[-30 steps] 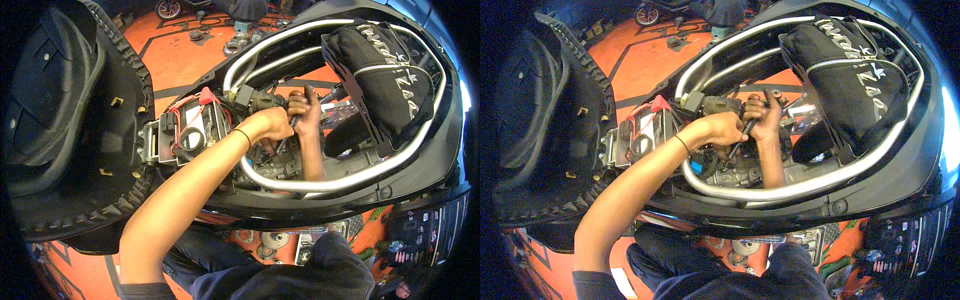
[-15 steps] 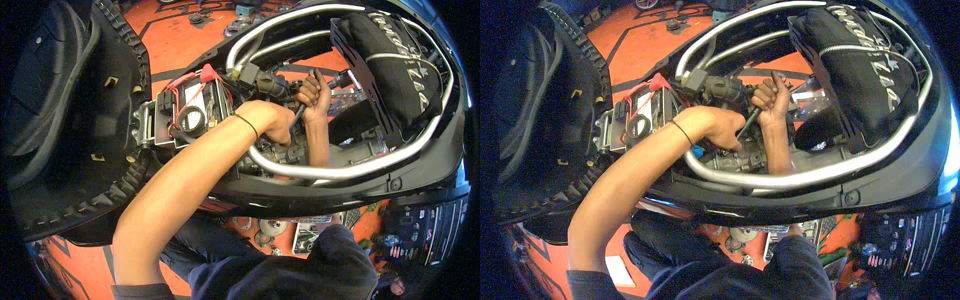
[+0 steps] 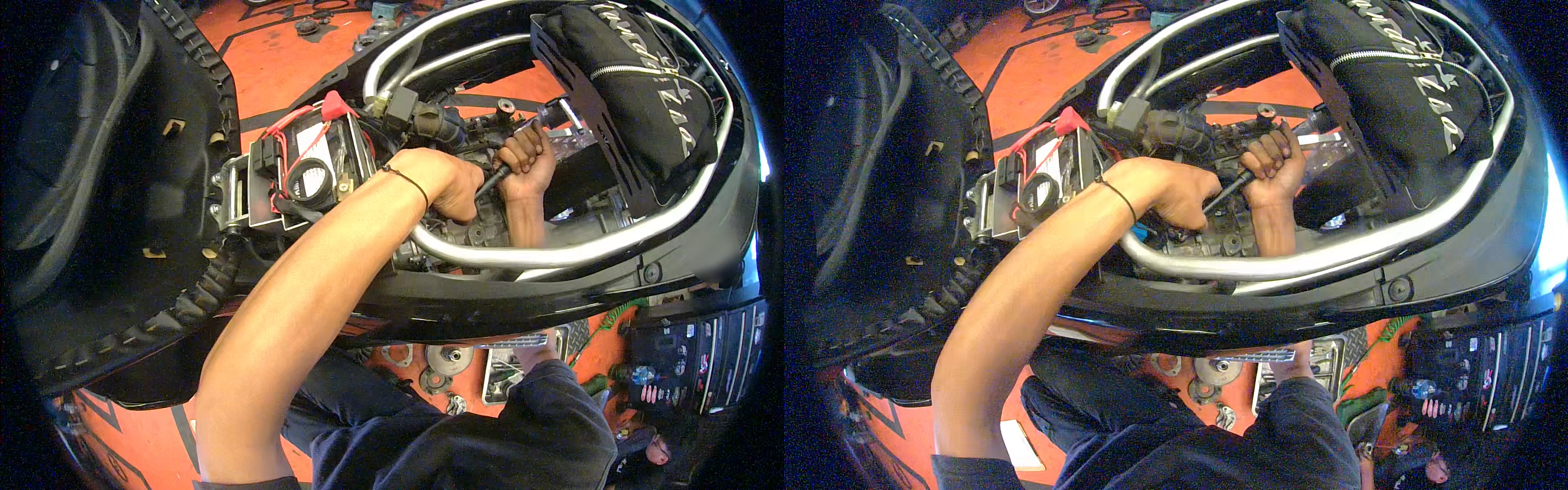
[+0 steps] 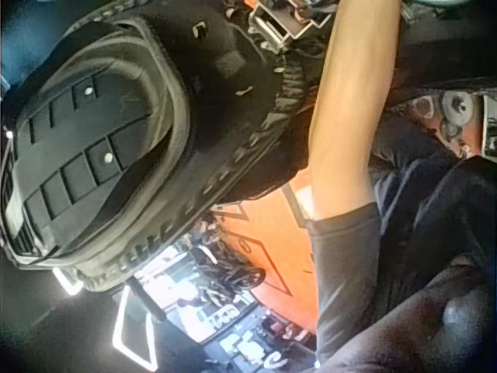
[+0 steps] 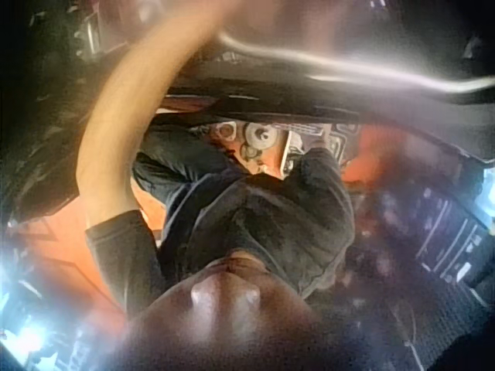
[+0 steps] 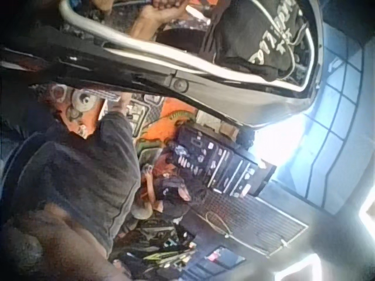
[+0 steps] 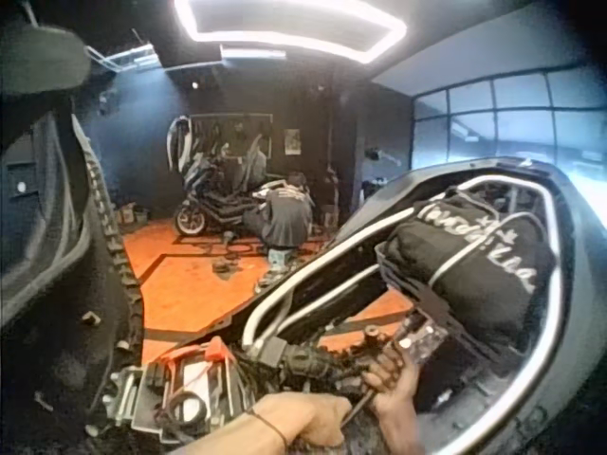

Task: The person works on the internal components of a motorcycle engine using a wrench and a screwdriver to adjust and tighten parts.

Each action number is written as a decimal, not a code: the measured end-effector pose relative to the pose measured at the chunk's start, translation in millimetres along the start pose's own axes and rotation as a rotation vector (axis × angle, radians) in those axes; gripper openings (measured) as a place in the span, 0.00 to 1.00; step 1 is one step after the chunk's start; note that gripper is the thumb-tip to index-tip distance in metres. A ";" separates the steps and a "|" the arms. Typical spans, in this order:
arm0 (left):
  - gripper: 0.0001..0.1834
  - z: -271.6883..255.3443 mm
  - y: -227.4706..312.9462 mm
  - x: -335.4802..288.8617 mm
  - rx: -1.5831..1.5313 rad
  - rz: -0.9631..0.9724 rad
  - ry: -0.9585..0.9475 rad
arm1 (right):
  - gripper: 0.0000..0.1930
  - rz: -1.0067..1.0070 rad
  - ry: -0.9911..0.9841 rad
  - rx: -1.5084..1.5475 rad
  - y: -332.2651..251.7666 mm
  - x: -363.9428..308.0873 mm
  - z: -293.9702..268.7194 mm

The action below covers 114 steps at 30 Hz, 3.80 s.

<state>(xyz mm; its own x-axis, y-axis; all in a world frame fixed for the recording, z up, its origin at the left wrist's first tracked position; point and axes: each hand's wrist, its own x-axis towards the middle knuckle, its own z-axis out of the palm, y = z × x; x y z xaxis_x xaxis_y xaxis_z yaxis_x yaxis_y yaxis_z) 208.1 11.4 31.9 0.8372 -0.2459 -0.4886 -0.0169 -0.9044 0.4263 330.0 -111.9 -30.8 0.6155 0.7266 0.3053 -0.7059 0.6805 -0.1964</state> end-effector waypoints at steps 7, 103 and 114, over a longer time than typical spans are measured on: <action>0.20 -5.0 9.2 -9.7 0.027 0.002 0.055 | 0.21 -0.173 0.059 -0.093 -6.7 -26.3 7.1; 0.12 134.4 20.1 -146.3 0.119 -0.388 1.553 | 0.14 0.611 0.190 -1.857 18.9 -35.7 27.0; 0.10 113.0 35.8 -145.5 0.149 -0.370 1.495 | 0.12 0.136 -0.221 -2.048 41.2 -50.0 -18.6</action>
<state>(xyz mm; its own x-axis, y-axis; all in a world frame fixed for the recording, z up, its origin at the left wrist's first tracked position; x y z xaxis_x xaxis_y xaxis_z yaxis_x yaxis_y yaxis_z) 24.0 -24.6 32.2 0.5702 0.4705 0.6735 0.3311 -0.8819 0.3357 276.7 -118.5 -71.5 0.4500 0.8561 0.2541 0.6930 -0.1553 -0.7040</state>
